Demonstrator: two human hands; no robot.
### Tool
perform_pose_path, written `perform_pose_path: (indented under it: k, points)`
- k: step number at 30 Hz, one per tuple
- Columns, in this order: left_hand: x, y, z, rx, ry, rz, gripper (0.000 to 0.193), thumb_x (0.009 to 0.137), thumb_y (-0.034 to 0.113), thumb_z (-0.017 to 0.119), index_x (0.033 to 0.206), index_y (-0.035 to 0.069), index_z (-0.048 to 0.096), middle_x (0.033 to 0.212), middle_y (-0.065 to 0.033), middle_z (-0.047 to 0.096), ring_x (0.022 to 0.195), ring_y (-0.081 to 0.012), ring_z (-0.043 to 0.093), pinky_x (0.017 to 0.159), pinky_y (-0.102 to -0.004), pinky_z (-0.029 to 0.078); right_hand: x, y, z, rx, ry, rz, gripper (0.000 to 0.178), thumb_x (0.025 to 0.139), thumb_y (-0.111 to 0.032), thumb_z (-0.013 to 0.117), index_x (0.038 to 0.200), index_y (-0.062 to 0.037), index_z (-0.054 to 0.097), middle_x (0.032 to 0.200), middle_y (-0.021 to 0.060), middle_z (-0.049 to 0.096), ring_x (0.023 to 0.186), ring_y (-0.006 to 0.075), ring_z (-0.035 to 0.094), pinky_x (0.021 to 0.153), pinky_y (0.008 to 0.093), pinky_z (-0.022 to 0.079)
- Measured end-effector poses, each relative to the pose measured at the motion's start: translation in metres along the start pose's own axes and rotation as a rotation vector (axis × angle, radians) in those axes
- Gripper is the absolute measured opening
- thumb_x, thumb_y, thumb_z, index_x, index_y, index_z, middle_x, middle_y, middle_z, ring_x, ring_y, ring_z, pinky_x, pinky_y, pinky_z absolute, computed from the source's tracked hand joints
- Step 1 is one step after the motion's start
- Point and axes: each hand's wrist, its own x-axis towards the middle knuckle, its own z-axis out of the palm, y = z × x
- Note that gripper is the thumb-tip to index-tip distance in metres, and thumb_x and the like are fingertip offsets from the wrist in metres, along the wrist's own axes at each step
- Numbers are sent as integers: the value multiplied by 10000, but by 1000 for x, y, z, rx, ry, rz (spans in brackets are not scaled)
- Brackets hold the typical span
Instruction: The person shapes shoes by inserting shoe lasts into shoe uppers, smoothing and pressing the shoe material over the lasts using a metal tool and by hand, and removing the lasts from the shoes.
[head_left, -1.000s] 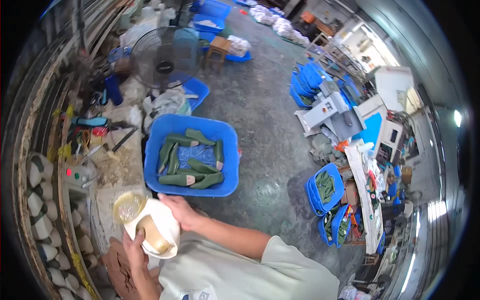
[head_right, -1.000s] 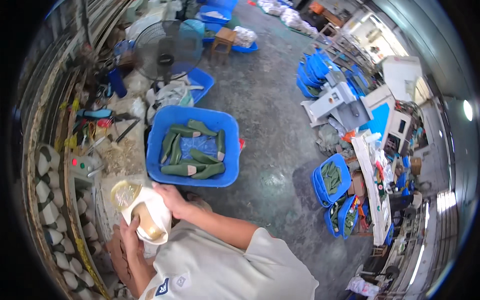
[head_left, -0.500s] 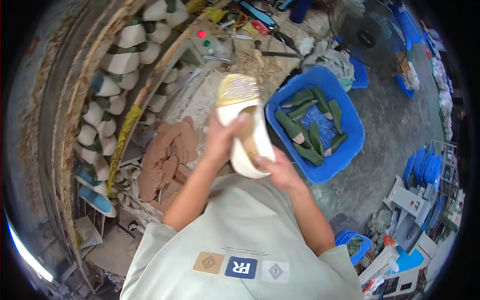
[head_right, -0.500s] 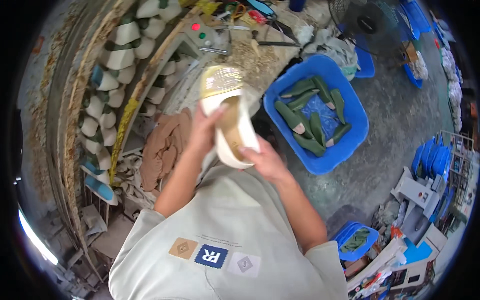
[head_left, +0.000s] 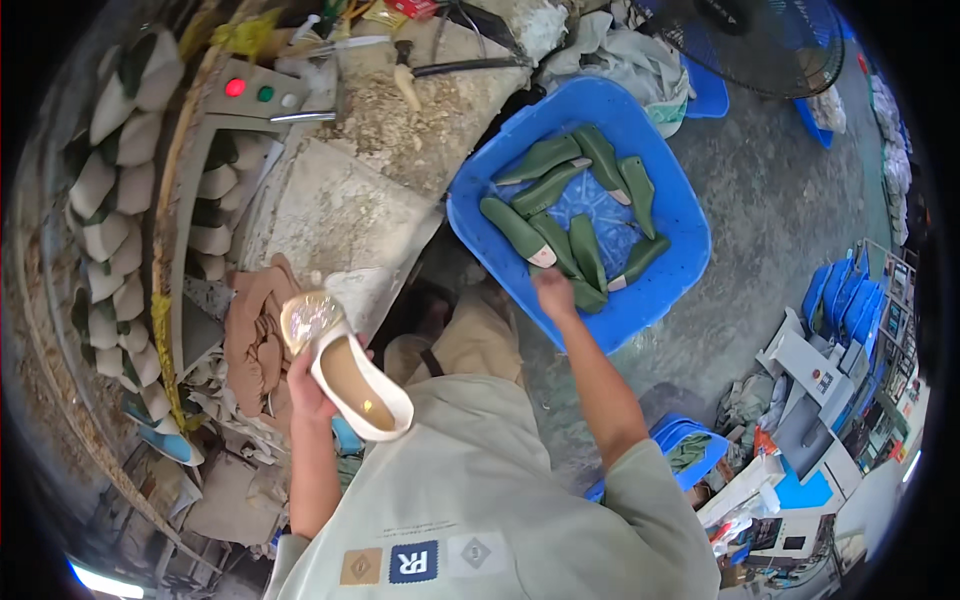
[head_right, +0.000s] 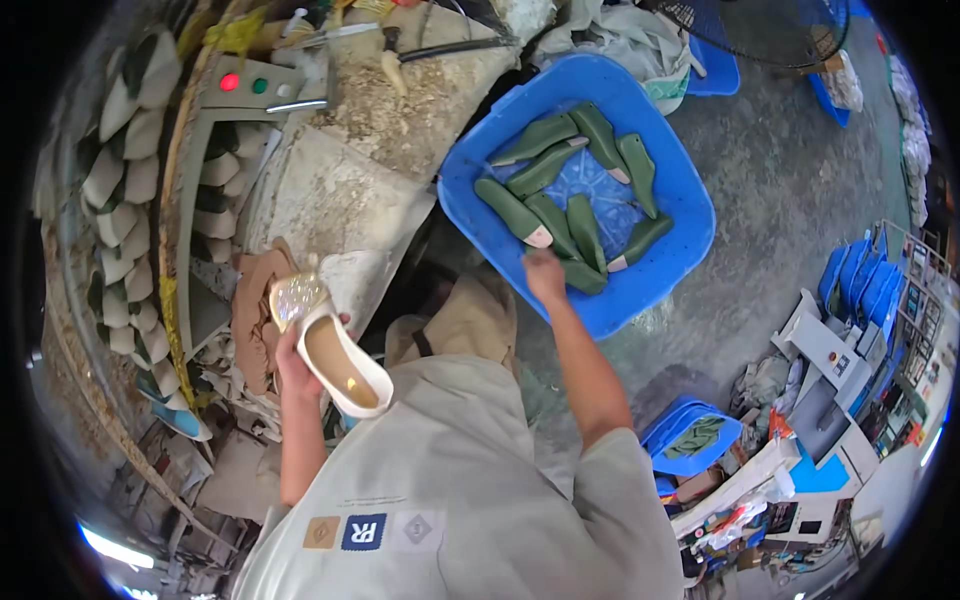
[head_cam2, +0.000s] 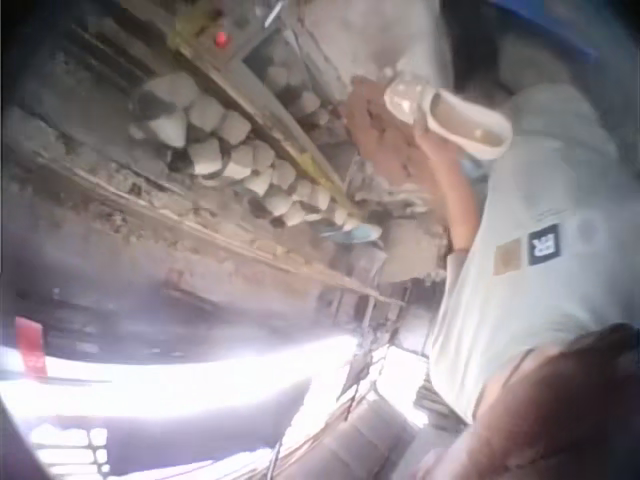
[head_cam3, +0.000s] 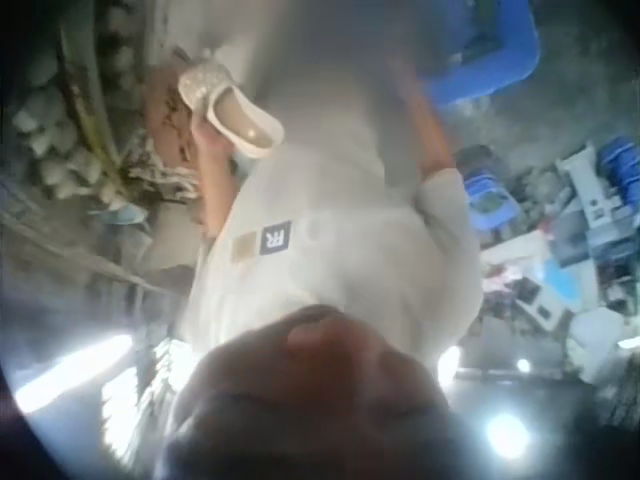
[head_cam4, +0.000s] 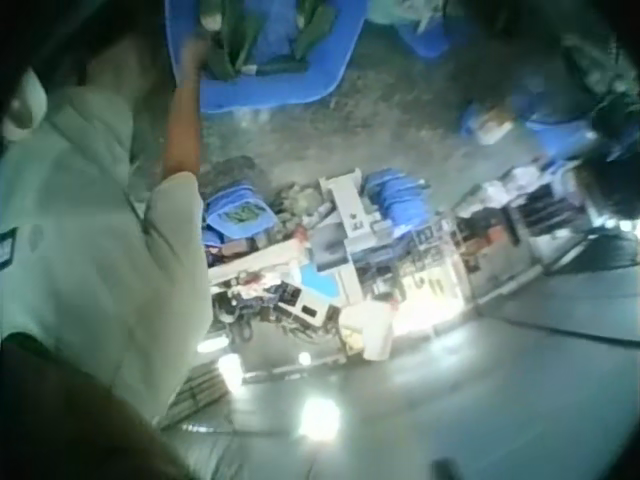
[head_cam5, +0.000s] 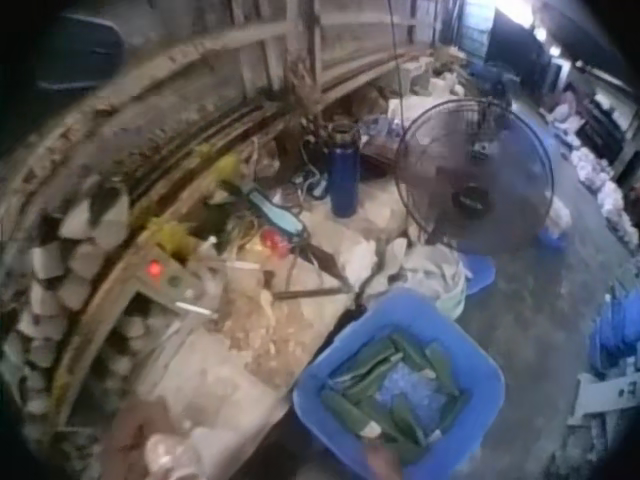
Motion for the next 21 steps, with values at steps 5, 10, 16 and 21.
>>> perform_pose_path:
  k: [5, 10, 16, 21]
  points:
    - [-16, -39, -26, -19, 145, 143, 645, 987, 480, 360, 1403, -4, 452, 1249, -290, 597, 1050, -446, 634, 927, -532, 527, 65, 46, -48, -346, 441, 445, 536, 804, -321, 682, 1211, 1, 546, 1278, 234, 552, 1161, 398, 559, 940, 473, 485]
    - [-21, -47, -32, -20, 260, 176, 636, 985, 504, 401, 1362, 2, 503, 1252, -264, 601, 1109, -398, 611, 1005, -507, 481, 92, 60, -83, -394, 904, 588, 666, 780, -373, 716, 1293, -12, 493, 1248, 216, 513, 1131, 424, 548, 959, 499, 481]
    - [3, -55, -19, 31, 294, 54, 611, 986, 474, 411, 1380, 12, 484, 1240, -252, 613, 1072, -402, 631, 960, -514, 511, 113, 104, -152, -298, 894, 610, 699, 764, -412, 747, 1302, -54, 481, 1276, 197, 502, 1145, 401, 544, 942, 532, 482]
    - [12, -57, -23, 101, 277, 49, 638, 972, 488, 426, 1381, 2, 480, 1252, -250, 610, 1089, -403, 627, 945, -525, 518, 128, 111, -191, -331, 801, 711, 785, 747, -414, 767, 1391, -95, 449, 1319, 186, 487, 1180, 394, 541, 963, 530, 483]
